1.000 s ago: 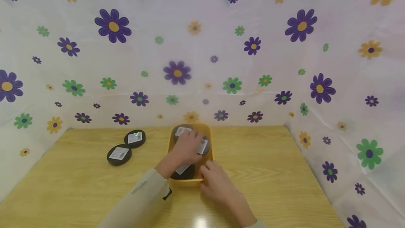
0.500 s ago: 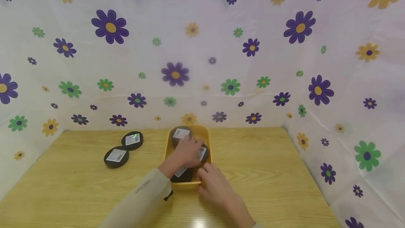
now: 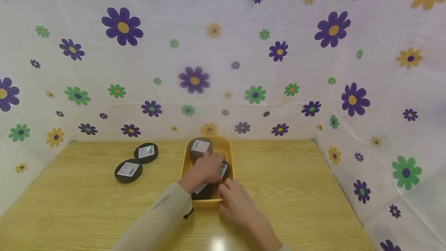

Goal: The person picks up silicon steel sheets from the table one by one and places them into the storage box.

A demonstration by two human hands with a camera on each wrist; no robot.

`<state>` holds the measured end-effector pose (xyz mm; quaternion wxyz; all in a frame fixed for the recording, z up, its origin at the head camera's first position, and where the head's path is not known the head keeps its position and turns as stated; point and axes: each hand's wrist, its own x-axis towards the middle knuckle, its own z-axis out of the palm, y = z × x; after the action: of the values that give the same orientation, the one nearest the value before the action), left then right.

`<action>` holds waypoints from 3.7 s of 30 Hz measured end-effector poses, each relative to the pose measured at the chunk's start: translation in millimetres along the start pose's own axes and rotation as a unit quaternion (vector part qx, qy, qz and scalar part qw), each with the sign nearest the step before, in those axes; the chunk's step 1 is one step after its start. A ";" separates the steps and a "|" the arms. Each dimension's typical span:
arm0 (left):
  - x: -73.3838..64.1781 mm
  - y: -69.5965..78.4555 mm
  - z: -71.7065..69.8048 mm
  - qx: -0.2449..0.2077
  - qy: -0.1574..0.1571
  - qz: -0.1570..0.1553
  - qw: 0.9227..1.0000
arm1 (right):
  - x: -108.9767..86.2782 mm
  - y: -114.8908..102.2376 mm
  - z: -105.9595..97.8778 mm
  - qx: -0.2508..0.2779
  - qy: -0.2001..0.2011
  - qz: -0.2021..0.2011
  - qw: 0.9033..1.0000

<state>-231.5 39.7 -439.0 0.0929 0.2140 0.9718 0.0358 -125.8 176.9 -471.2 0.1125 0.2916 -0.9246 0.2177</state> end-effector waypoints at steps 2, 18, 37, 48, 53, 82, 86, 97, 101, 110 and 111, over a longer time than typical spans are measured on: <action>0.3 0.4 0.0 -0.005 -0.004 -0.004 1.000 | 0.0 -0.3 0.0 0.001 0.002 -0.001 1.000; -2.7 -4.0 -2.0 -0.057 -0.019 -0.012 0.998 | 0.1 -0.8 1.5 -0.007 0.021 -0.013 1.000; -46.1 -33.4 -25.6 -0.156 0.082 0.008 0.984 | 0.2 -2.0 3.7 -0.005 0.044 -0.014 0.999; -100.8 -75.1 -27.8 -0.251 0.153 -0.071 0.953 | 1.7 -5.2 1.7 0.012 0.027 0.008 1.000; -114.4 -97.0 -20.1 -0.263 0.167 -0.095 0.945 | 3.5 -1.9 1.5 0.010 0.037 0.002 0.999; -152.2 -170.6 -14.7 -0.293 0.149 -0.165 0.930 | 0.0 -5.6 -0.2 0.006 0.030 0.013 0.999; -149.5 -171.4 -17.1 -0.286 0.151 -0.164 0.932 | 0.3 -4.4 -0.7 0.007 0.039 0.012 0.999; -149.0 -177.3 -11.3 -0.283 0.141 -0.177 0.932 | 0.2 -7.1 0.1 0.016 0.019 0.011 1.000; -147.8 -177.3 -14.3 -0.286 0.142 -0.174 0.932 | -0.3 -6.8 -0.9 0.007 0.032 0.007 0.999; -148.9 -182.9 -14.7 -0.281 0.137 -0.188 0.931 | 1.1 -9.9 -3.5 0.011 -0.003 0.039 0.999; -149.1 -183.8 -14.4 -0.280 0.137 -0.188 0.931 | 1.3 -10.7 -4.0 0.012 -0.010 0.045 0.999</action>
<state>-176.6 -190.2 -420.4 0.0202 -0.0146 0.9480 0.3171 -120.3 170.3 -463.6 0.0896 0.2528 -0.9353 0.2308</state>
